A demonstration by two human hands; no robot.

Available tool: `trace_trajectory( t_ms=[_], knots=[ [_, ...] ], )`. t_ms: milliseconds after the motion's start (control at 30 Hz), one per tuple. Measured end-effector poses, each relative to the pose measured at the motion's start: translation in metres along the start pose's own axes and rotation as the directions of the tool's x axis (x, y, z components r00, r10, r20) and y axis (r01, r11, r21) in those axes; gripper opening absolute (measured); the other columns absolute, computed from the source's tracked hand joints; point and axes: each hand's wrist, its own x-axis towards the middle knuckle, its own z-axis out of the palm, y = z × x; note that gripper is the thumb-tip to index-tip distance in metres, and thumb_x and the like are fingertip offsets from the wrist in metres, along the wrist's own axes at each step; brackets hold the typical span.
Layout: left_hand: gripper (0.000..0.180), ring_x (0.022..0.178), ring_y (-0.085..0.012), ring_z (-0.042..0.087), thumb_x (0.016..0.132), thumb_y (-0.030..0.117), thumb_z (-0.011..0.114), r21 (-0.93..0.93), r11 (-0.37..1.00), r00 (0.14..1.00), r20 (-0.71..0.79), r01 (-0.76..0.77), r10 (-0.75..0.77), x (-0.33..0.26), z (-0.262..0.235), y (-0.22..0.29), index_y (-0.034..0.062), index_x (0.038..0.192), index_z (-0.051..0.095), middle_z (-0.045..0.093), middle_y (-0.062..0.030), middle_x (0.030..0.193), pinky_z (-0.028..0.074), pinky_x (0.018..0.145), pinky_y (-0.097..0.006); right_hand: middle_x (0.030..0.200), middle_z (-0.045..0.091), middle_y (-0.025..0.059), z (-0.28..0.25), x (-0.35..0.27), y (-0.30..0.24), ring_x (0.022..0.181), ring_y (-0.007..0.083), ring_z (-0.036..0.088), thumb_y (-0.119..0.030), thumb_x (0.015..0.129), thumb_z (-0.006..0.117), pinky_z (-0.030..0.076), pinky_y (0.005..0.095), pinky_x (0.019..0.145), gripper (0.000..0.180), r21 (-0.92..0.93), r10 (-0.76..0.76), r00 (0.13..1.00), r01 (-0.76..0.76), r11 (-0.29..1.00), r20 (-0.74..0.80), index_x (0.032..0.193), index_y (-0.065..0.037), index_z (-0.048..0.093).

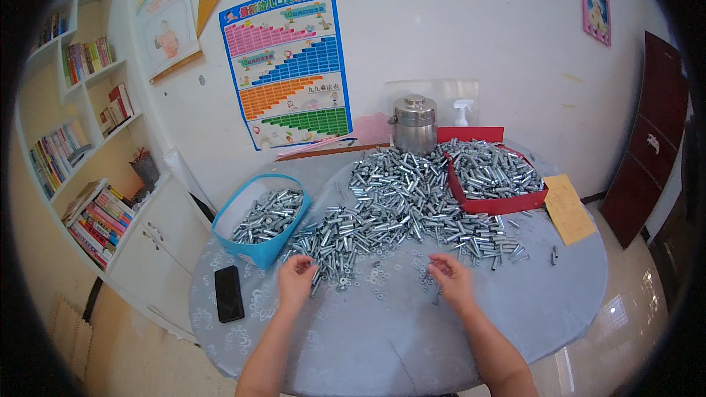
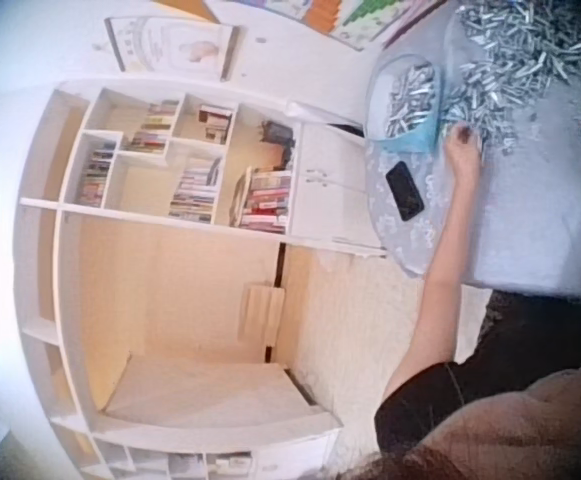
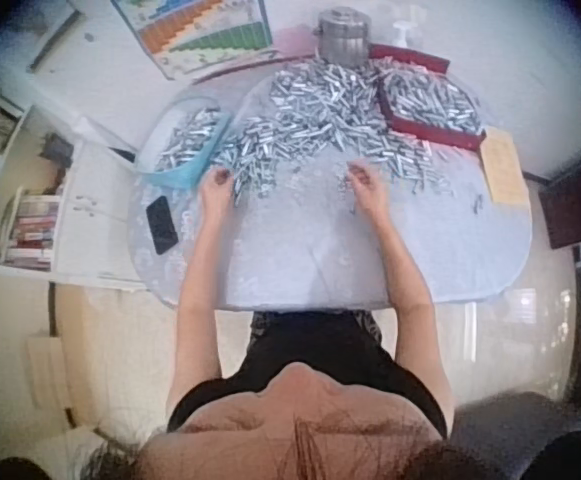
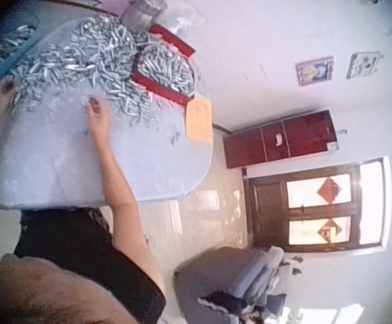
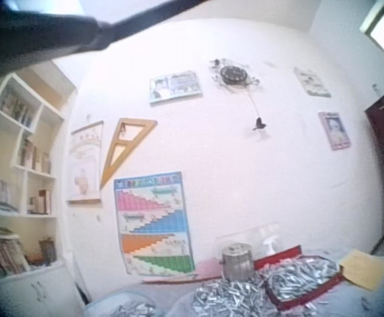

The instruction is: The person repeatedly picks up bolts and washers from a large pile on a table, threads the washers onto the bolts, and places the assembled units into a blue basket. The process is continuous and repetitive throughout the clip.

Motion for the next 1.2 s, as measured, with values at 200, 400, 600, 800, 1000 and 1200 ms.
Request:
trace_trajectory(
  t_ms=[200, 400, 600, 800, 1000, 1200],
  knots=[
    [0.021, 0.081, -0.0192, 0.061, 0.073, -0.006, 0.060, -0.599, 0.584, 0.832, 0.468, 0.547, -0.299, -0.064, 0.055, 0.034, -0.0009, 0.092, 0.054, 0.061, -0.0108, 0.086, 0.050, 0.074, -0.028, 0.086, 0.060, 0.0053, 0.025, -0.016, -0.002, 0.081, 0.0119, 0.058, 0.000, 0.078, 0.061, 0.046, 0.0221, 0.074, 0.018, 0.434, 0.108, 0.978, -0.177, 0.883, 0.179, 0.095, -0.001, 0.057],
    [0.020, 0.084, -0.0203, 0.060, 0.074, -0.009, 0.058, -0.661, 0.476, 0.812, 0.516, 0.580, -0.273, -0.080, 0.072, 0.029, -0.0018, 0.092, 0.053, 0.060, -0.0129, 0.090, 0.050, 0.078, -0.030, 0.089, 0.062, 0.0081, 0.032, -0.022, -0.013, 0.083, 0.0130, 0.059, 0.003, 0.077, 0.060, 0.047, 0.0236, 0.075, 0.017, 0.427, 0.082, 0.975, -0.166, 0.889, 0.208, 0.094, 0.001, 0.056],
    [0.021, 0.082, -0.0158, 0.059, 0.071, -0.006, 0.063, -0.620, 0.603, 0.846, 0.496, 0.503, -0.196, -0.088, 0.078, 0.026, 0.0004, 0.090, 0.055, 0.061, -0.0103, 0.089, 0.049, 0.075, -0.026, 0.090, 0.062, 0.0085, 0.039, -0.029, -0.007, 0.083, 0.0132, 0.059, 0.002, 0.077, 0.060, 0.047, 0.0232, 0.075, 0.017, 0.316, 0.071, 0.970, -0.145, 0.938, 0.235, 0.094, 0.000, 0.057],
    [0.025, 0.079, -0.0124, 0.058, 0.071, -0.005, 0.065, -0.426, 0.859, 0.892, 0.446, 0.284, -0.074, -0.096, 0.079, 0.039, 0.0014, 0.092, 0.055, 0.060, -0.0073, 0.087, 0.049, 0.072, -0.025, 0.090, 0.062, 0.0063, 0.042, -0.035, -0.011, 0.083, 0.0164, 0.057, -0.012, 0.077, 0.063, 0.045, 0.0271, 0.075, 0.025, -0.031, -0.134, 0.925, 0.155, 0.987, 0.355, 0.101, -0.004, 0.060],
    [0.029, 0.077, -0.0086, 0.055, 0.071, -0.004, 0.065, -0.497, 0.823, 0.940, 0.317, 0.275, -0.123, -0.091, 0.074, 0.035, 0.0016, 0.097, 0.054, 0.058, -0.0043, 0.086, 0.048, 0.067, -0.021, 0.092, 0.060, 0.0089, 0.040, -0.029, -0.023, 0.087, 0.0240, 0.056, -0.012, 0.079, 0.059, 0.043, 0.0308, 0.077, 0.020, -0.164, -0.167, 0.939, 0.224, 0.961, 0.301, 0.097, -0.006, 0.062],
    [0.034, 0.079, -0.0077, 0.053, 0.071, -0.006, 0.064, -0.508, 0.830, 0.960, 0.259, 0.231, -0.108, -0.087, 0.068, 0.033, 0.0012, 0.103, 0.054, 0.058, -0.0035, 0.088, 0.047, 0.067, -0.021, 0.087, 0.061, 0.0101, -0.012, 0.006, 0.011, 0.088, 0.0272, 0.054, -0.014, 0.073, 0.063, 0.041, 0.0350, 0.079, 0.016, -0.541, -0.160, 0.986, 0.108, 0.834, -0.050, 0.087, -0.008, 0.065]
  ],
)
